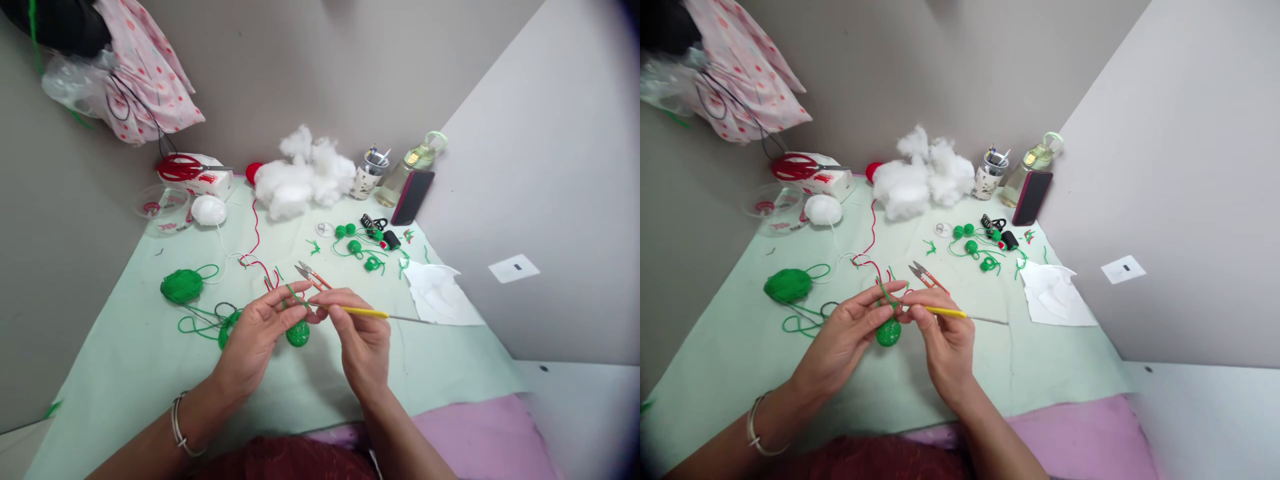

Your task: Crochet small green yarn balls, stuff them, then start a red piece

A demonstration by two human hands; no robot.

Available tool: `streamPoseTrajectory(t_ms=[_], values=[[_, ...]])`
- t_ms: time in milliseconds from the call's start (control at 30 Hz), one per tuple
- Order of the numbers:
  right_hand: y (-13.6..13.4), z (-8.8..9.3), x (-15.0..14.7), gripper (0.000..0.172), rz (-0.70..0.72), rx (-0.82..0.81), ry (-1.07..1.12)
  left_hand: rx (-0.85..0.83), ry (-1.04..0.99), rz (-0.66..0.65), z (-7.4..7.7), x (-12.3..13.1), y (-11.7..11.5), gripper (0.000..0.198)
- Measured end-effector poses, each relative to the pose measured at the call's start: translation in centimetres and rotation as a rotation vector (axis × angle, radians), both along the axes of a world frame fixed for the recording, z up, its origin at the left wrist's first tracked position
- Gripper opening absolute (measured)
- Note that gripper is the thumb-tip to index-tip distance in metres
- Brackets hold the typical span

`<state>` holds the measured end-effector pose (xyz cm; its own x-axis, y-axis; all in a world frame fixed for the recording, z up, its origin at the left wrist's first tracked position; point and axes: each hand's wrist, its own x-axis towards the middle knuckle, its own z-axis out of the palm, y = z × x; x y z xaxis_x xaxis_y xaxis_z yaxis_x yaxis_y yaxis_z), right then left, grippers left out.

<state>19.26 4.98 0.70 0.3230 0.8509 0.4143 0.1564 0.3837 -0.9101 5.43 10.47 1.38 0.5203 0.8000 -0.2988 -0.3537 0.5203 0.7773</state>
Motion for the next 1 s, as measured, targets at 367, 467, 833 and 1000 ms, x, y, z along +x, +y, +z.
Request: streamPoseTrajectory(t_ms=[367, 467, 833, 1000], values=[[-0.2, 0.1, 0.7, 0.023, -0.129, 0.07, -0.102, -0.113, -0.052, -0.025, -0.1, -0.5, 0.3, 0.041], [0.1, 0.3, 0.3, 0.022, -0.089, 0.07, -0.08, 0.059, 0.058, 0.079, 0.0, -0.3, -0.1, 0.052], [-0.3, 0.6, 0.6, 0.018, -0.076, -0.007, 0.199, -0.088, -0.015, -0.038, 0.5, -0.7, 0.4, 0.037], [0.3, 0.5, 0.3, 0.013, 0.001, -0.074, 0.327, 0.018, 0.059, -0.054, 0.8, -0.5, 0.2, 0.022]])
